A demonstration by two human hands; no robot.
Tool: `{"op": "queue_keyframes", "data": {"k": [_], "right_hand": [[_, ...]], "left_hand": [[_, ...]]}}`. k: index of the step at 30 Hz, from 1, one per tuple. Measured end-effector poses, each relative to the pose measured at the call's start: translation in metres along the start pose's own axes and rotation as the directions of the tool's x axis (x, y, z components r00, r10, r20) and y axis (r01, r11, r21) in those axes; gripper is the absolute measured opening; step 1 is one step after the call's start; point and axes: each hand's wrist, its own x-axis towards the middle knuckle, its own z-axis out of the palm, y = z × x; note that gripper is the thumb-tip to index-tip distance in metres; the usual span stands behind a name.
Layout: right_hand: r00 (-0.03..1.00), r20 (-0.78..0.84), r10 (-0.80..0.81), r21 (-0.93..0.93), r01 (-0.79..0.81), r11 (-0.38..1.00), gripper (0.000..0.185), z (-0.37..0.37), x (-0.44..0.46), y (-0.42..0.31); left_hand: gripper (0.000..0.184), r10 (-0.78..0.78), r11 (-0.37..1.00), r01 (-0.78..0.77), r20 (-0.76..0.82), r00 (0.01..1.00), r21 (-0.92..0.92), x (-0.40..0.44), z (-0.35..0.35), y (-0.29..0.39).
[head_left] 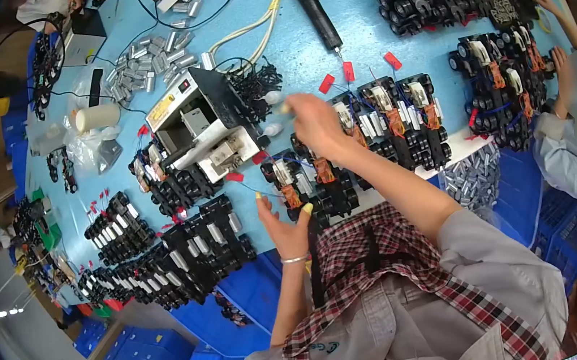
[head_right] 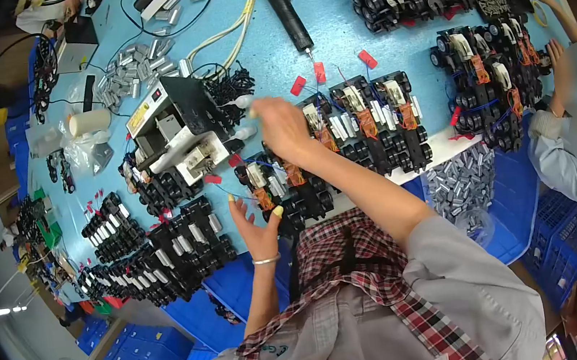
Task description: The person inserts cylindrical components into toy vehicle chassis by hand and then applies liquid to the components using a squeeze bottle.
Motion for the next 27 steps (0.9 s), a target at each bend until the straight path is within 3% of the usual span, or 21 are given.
{"op": "queue_keyframes", "data": {"k": [2, 5, 9, 10, 13, 15, 16, 17, 18, 21, 22, 24, 27], "right_hand": [[0.994, -0.031, 0.102, -0.034, -0.103, 0.994, 0.038, 0.0, 0.004, 0.001], [0.973, -0.23, -0.023, 0.108, 0.049, 0.993, 0.041, 0.011, 0.019, 0.004], [0.984, -0.079, -0.159, -0.053, 0.155, 0.987, 0.04, 0.029, 0.033, 0.013], [0.985, -0.096, -0.142, -0.084, 0.134, 0.987, 0.04, 0.013, 0.029, 0.01], [0.957, -0.289, -0.01, 0.186, 0.067, 0.98, 0.035, -0.048, -0.008, 0.001], [0.907, -0.418, 0.058, 0.16, 0.01, 0.987, 0.027, -0.103, -0.042, 0.023], [0.885, -0.429, 0.178, 0.255, -0.071, 0.964, 0.026, -0.128, -0.058, 0.045], [0.857, -0.423, 0.295, 0.352, -0.145, 0.925, 0.026, -0.146, -0.07, 0.07], [0.864, -0.411, 0.29, 0.351, -0.144, 0.925, 0.026, -0.157, -0.075, 0.089], [0.862, -0.337, 0.378, 0.456, -0.202, 0.867, 0.031, -0.165, -0.094, 0.126], [0.861, -0.3, 0.41, 0.502, -0.223, 0.836, 0.033, -0.159, -0.099, 0.126], [0.857, -0.229, 0.462, 0.594, -0.253, 0.764, 0.037, -0.144, -0.104, 0.124], [0.882, -0.216, 0.419, 0.618, -0.209, 0.758, 0.038, -0.133, -0.109, 0.126]], "left_hand": [[0.087, 0.144, 0.986, -0.139, -0.048, 0.988, 0.093, -0.005, -0.002, 0.002], [0.085, 0.184, 0.981, -0.185, 0.017, 0.983, 0.064, -0.009, -0.003, 0.008], [0.083, 0.261, 0.962, -0.26, 0.002, 0.965, 0.087, -0.005, -0.019, 0.01], [0.082, 0.299, 0.95, -0.298, 0.007, 0.954, 0.091, -0.004, -0.021, 0.011], [0.08, 0.263, 0.962, -0.26, -0.023, 0.965, 0.078, -0.002, -0.035, 0.005], [0.078, 0.259, 0.965, -0.258, -0.015, 0.966, 0.052, -0.001, -0.037, -0.004], [0.077, 0.249, 0.967, -0.247, -0.032, 0.968, 0.054, 0.0, -0.036, -0.009], [0.076, 0.234, 0.971, -0.23, -0.055, 0.971, 0.06, -0.002, -0.031, -0.01], [0.076, 0.222, 0.974, -0.218, -0.064, 0.973, 0.059, -0.004, -0.023, -0.005], [0.071, 0.432, 0.899, -0.432, 0.026, 0.902, 0.065, -0.003, 0.002, 0.021], [0.071, 0.423, 0.902, -0.424, 0.032, 0.905, 0.075, -0.004, 0.013, 0.032], [0.065, 0.572, 0.79, -0.594, 0.166, 0.803, 0.153, -0.007, 0.036, 0.054], [0.062, 0.543, 0.771, -0.583, 0.214, 0.812, 0.255, -0.013, 0.059, 0.051]]}}
